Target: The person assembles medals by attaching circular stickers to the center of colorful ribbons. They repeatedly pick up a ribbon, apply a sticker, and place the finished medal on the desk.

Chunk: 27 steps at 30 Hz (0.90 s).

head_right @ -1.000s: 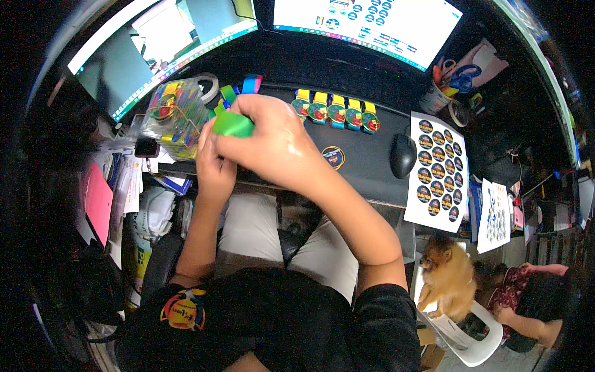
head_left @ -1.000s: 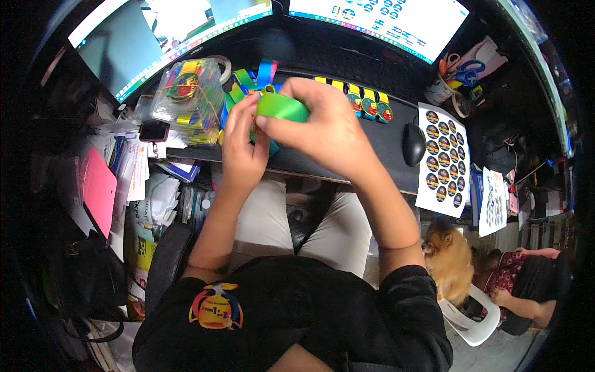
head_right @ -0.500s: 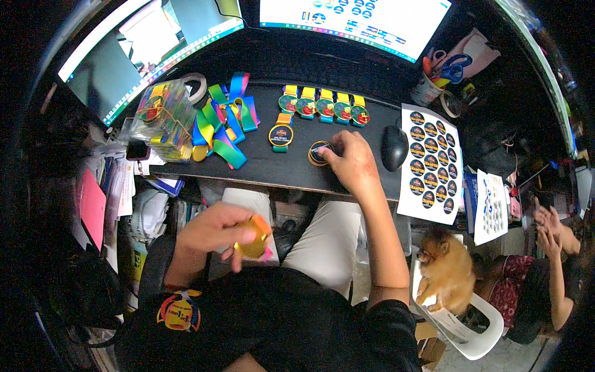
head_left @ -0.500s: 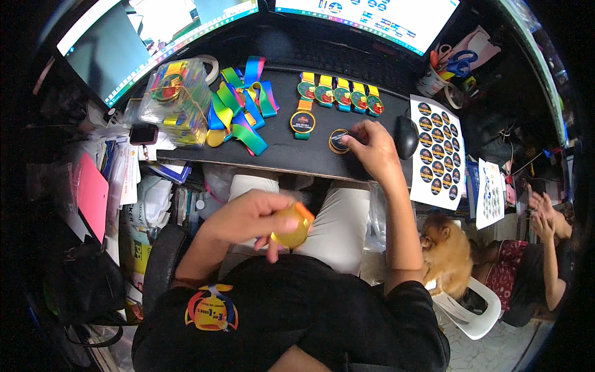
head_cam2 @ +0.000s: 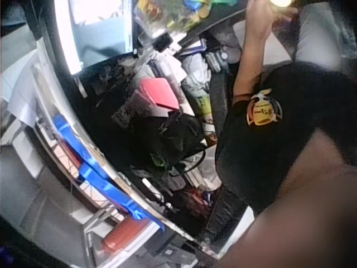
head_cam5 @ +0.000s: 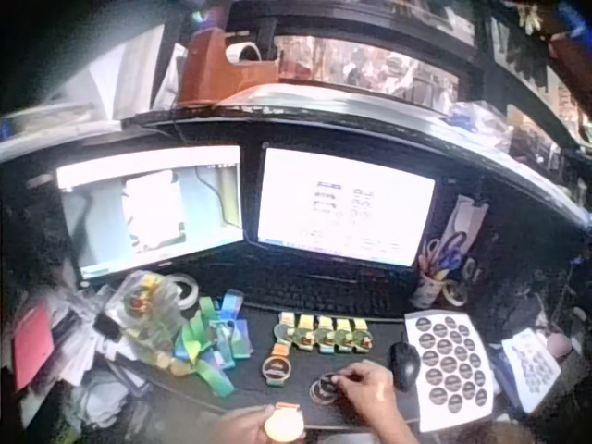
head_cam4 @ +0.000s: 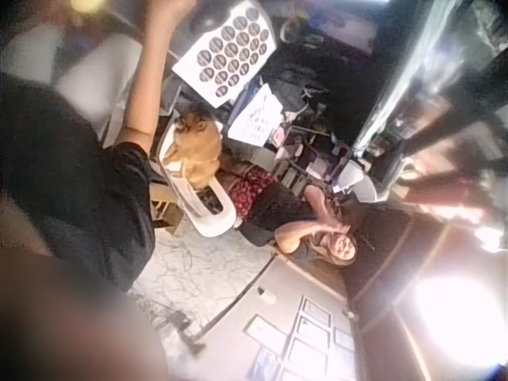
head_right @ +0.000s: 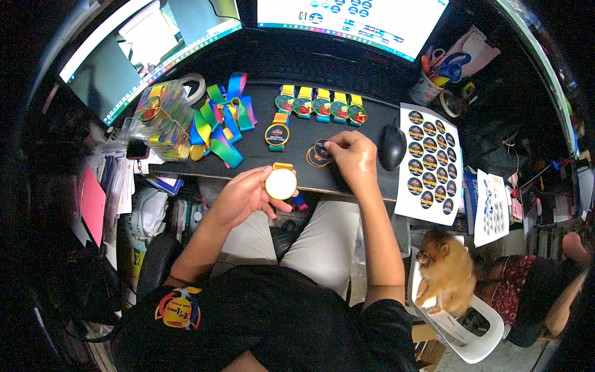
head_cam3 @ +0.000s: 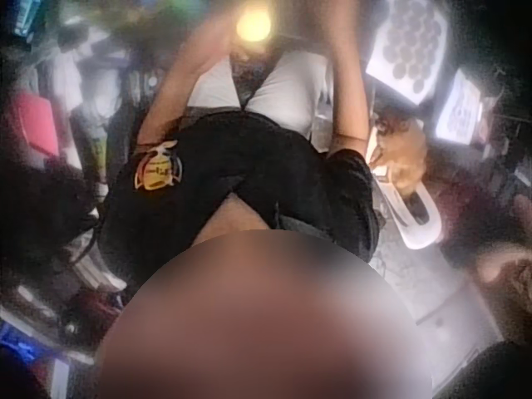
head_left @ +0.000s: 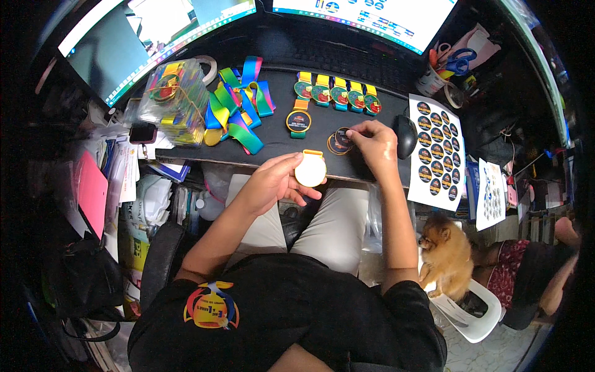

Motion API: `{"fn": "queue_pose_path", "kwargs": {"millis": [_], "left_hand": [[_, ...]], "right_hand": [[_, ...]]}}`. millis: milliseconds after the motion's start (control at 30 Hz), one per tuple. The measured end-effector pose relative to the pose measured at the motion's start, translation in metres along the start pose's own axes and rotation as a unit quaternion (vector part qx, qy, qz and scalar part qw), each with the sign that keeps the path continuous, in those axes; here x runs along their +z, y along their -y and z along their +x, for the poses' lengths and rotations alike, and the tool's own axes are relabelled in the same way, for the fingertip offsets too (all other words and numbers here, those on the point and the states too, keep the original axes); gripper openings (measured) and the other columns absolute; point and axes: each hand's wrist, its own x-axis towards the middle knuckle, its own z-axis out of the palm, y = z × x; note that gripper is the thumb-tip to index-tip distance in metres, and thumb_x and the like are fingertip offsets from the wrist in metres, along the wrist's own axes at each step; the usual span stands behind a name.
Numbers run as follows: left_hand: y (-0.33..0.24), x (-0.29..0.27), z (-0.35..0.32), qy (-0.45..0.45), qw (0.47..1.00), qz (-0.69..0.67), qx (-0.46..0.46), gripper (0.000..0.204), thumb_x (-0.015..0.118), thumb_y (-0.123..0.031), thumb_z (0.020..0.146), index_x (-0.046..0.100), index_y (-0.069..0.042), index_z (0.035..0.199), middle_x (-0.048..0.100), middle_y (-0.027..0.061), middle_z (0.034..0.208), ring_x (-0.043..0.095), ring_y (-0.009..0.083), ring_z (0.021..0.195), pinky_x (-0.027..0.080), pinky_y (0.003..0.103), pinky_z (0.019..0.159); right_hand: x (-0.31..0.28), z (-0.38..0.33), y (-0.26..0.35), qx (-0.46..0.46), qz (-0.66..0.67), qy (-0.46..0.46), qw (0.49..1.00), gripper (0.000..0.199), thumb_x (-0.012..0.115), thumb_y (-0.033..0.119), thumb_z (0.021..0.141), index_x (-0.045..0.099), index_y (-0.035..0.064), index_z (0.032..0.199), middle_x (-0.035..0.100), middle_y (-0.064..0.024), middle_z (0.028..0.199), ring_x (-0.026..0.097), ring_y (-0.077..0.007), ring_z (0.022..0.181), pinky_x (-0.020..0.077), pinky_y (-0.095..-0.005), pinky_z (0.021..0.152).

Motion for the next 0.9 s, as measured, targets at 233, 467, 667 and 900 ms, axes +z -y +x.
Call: {"fn": "queue_pose_path", "kwargs": {"millis": [233,467,667,900], "left_hand": [[0.013,0.016,0.014,-0.056,0.995,0.053,0.058,0.046,0.039,-0.035,0.099,0.045,0.002,0.126,0.062,0.0179,0.107,0.068,0.0292,0.085,0.057,0.031,0.061],[0.026,0.038,0.023,-0.068,0.991,0.018,0.114,0.035,0.042,-0.023,0.099,0.045,0.001,0.124,0.060,0.0114,0.108,0.067,0.0204,0.090,0.056,0.026,0.067],[0.030,0.053,0.028,-0.082,0.980,0.068,0.170,0.027,0.047,-0.005,0.095,0.048,0.003,0.121,0.061,0.0072,0.105,0.064,0.0120,0.086,0.055,0.022,0.070],[0.039,0.061,0.031,-0.127,0.954,0.145,0.228,0.026,0.048,-0.001,0.093,0.050,0.005,0.118,0.061,0.0048,0.100,0.060,0.0065,0.086,0.053,0.021,0.071]], "right_hand": [[-0.008,-0.042,0.042,0.103,0.440,0.134,0.882,0.046,0.050,-0.009,0.083,0.044,0.0008,0.128,0.056,-0.0122,0.102,0.067,-0.0201,0.070,0.0558,-0.0242,0.053],[0.023,-0.067,0.044,-0.003,0.391,-0.092,0.916,0.013,0.062,-0.002,0.085,0.054,0.0037,0.094,0.059,-0.0019,0.084,0.055,-0.0038,0.070,0.0458,-0.0167,0.060],[0.027,-0.072,0.032,-0.123,0.179,-0.173,0.961,0.016,0.069,-0.001,0.078,0.060,0.0027,0.091,0.060,-0.0057,0.080,0.056,-0.0141,0.074,0.0441,-0.0272,0.064],[0.018,-0.074,0.034,-0.263,-0.036,-0.208,0.942,0.025,0.065,-0.001,0.077,0.062,0.0001,0.102,0.063,-0.0151,0.088,0.057,-0.0301,0.077,0.0464,-0.0386,0.070]]}}
